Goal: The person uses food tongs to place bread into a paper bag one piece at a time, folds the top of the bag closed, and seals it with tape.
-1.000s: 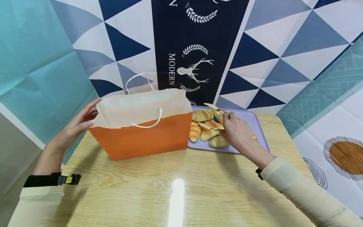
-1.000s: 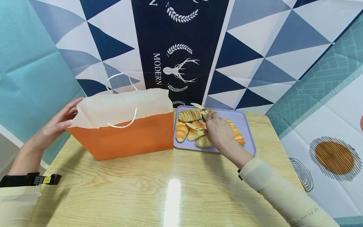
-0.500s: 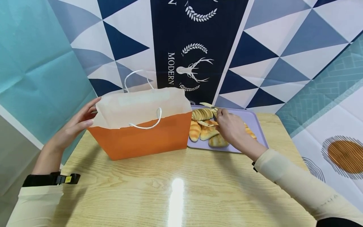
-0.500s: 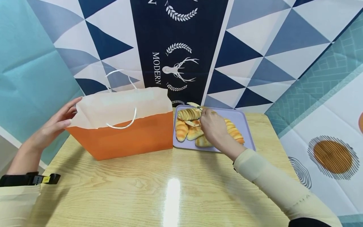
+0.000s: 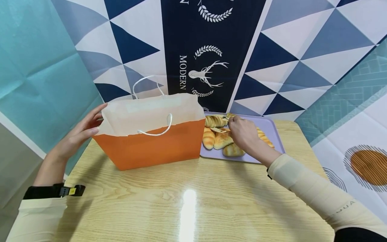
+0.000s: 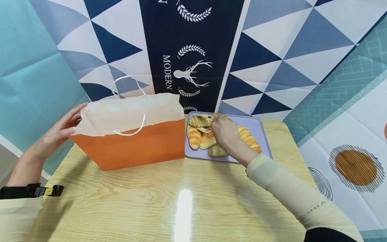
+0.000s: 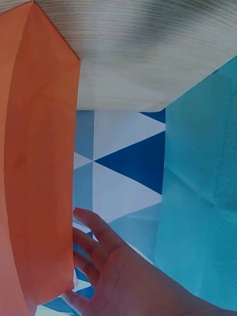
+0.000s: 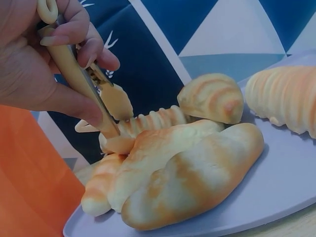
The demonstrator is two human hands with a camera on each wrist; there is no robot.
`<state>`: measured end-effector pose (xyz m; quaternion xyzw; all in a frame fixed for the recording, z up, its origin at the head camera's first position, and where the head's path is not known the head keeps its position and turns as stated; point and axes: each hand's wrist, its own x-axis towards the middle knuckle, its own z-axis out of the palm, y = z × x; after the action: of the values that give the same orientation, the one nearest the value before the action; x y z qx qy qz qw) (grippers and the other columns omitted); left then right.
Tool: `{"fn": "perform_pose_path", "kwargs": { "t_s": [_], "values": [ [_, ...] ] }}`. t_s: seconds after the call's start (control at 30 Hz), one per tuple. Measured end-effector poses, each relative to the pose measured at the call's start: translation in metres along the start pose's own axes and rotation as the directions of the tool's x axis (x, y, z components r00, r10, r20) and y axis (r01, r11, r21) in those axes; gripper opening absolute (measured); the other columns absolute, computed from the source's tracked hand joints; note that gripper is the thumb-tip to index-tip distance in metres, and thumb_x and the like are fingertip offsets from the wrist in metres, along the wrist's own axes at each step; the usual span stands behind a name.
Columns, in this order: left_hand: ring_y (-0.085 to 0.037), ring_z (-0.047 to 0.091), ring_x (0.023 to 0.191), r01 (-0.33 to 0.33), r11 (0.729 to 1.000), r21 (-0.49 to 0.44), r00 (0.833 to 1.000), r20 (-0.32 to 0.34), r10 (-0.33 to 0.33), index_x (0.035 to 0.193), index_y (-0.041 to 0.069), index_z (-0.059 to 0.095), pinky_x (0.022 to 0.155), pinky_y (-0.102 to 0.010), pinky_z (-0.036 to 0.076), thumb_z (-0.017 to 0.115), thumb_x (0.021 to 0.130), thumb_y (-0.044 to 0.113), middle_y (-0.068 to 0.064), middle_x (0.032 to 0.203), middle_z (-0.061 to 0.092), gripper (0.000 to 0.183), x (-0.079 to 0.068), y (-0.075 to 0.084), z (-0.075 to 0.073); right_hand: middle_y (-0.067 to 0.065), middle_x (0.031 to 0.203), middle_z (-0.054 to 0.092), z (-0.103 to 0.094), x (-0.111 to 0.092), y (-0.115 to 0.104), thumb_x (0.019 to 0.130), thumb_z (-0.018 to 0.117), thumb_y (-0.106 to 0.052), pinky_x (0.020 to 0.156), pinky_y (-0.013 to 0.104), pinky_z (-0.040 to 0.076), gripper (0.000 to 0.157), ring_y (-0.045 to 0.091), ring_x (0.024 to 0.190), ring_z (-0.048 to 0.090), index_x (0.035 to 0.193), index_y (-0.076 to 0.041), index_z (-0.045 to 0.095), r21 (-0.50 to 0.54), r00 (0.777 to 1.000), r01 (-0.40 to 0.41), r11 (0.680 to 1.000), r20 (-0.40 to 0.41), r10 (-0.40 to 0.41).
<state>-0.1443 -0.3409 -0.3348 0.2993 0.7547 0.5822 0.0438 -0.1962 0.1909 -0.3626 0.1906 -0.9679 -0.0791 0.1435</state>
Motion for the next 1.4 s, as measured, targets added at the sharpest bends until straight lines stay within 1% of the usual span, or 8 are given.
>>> {"fn": "perform_pose_path", "kwargs": {
  "t_s": [0.27,0.5,0.6,0.77,0.87,1.0,1.13,1.4],
  "values": [
    [-0.029,0.031,0.133,0.013,1.000,0.006,1.000,-0.006,-0.013,0.161,0.016,0.011,0.097,-0.029,0.032,0.032,0.099,0.004,-0.012,0.153,0.030,0.067,0.000,0.001,0.001,0.015,0.083,0.062,0.001,-0.001,0.001,0.076,0.084,-0.022,0.050,0.053,0.055,0.034,0.037,0.066,0.062,0.089,0.003,0.064,0.018,1.000,0.010,1.000,-0.007,-0.010],
    [-0.029,0.033,0.132,0.000,1.000,0.005,1.000,-0.001,0.000,0.161,0.015,0.011,0.098,-0.024,0.034,0.032,0.098,0.002,-0.013,0.151,0.031,0.067,0.000,0.000,0.001,0.014,0.082,0.061,-0.002,-0.003,0.004,0.077,0.083,-0.021,0.050,0.053,0.054,0.031,0.037,0.064,0.062,0.085,0.000,0.063,0.038,1.000,0.010,0.999,0.002,-0.010],
    [-0.030,0.033,0.131,0.001,1.000,0.001,1.000,-0.002,-0.001,0.161,0.015,0.011,0.097,-0.024,0.034,0.032,0.098,0.002,-0.013,0.151,0.032,0.067,0.001,0.000,0.001,0.013,0.082,0.061,-0.005,-0.005,0.004,0.078,0.083,-0.021,0.050,0.053,0.054,0.030,0.037,0.062,0.060,0.085,0.000,0.062,0.045,1.000,0.008,0.999,0.006,-0.008],
    [-0.030,0.032,0.132,0.019,1.000,0.002,1.000,-0.008,-0.019,0.161,0.017,0.012,0.097,-0.029,0.032,0.032,0.099,0.003,-0.012,0.152,0.030,0.066,0.002,0.001,0.001,0.013,0.083,0.062,-0.010,-0.010,0.004,0.079,0.082,-0.025,0.048,0.052,0.053,0.034,0.036,0.059,0.059,0.088,0.001,0.062,0.046,1.000,0.004,0.999,-0.006,-0.004],
    [-0.031,0.032,0.132,0.018,1.000,0.003,1.000,-0.011,-0.018,0.161,0.017,0.012,0.097,-0.029,0.033,0.032,0.099,0.004,-0.012,0.153,0.030,0.066,0.002,0.002,0.001,0.013,0.083,0.062,-0.014,-0.012,0.004,0.080,0.081,-0.029,0.047,0.052,0.052,0.038,0.037,0.059,0.059,0.091,0.001,0.062,0.042,1.000,0.002,0.999,-0.014,-0.001],
    [-0.031,0.032,0.132,-0.002,1.000,-0.009,1.000,-0.004,0.002,0.160,0.016,0.012,0.097,-0.024,0.035,0.031,0.099,0.003,-0.013,0.153,0.030,0.066,0.002,0.000,0.002,0.013,0.080,0.060,-0.018,-0.016,0.003,0.082,0.079,-0.033,0.047,0.053,0.052,0.038,0.037,0.059,0.059,0.091,0.000,0.063,0.050,0.999,0.008,0.999,-0.033,-0.007],
    [-0.030,0.032,0.132,-0.005,1.000,-0.009,1.000,-0.001,0.005,0.161,0.016,0.012,0.097,-0.023,0.035,0.031,0.099,0.002,-0.012,0.153,0.030,0.066,0.001,-0.001,0.001,0.013,0.080,0.059,-0.026,-0.019,0.001,0.082,0.079,-0.033,0.048,0.053,0.052,0.038,0.036,0.060,0.060,0.092,0.001,0.063,0.066,0.998,0.030,0.997,-0.059,-0.026],
    [-0.029,0.035,0.130,0.008,1.000,0.000,1.000,-0.009,-0.008,0.160,0.016,0.013,0.097,-0.025,0.035,0.032,0.099,0.003,-0.013,0.150,0.033,0.066,0.001,0.000,0.001,0.016,0.085,0.064,-0.047,-0.023,0.003,0.080,0.081,-0.030,0.050,0.050,0.052,0.043,0.035,0.063,0.061,0.103,0.002,0.065,0.130,0.990,0.047,0.990,-0.140,-0.028]
  ]
}}
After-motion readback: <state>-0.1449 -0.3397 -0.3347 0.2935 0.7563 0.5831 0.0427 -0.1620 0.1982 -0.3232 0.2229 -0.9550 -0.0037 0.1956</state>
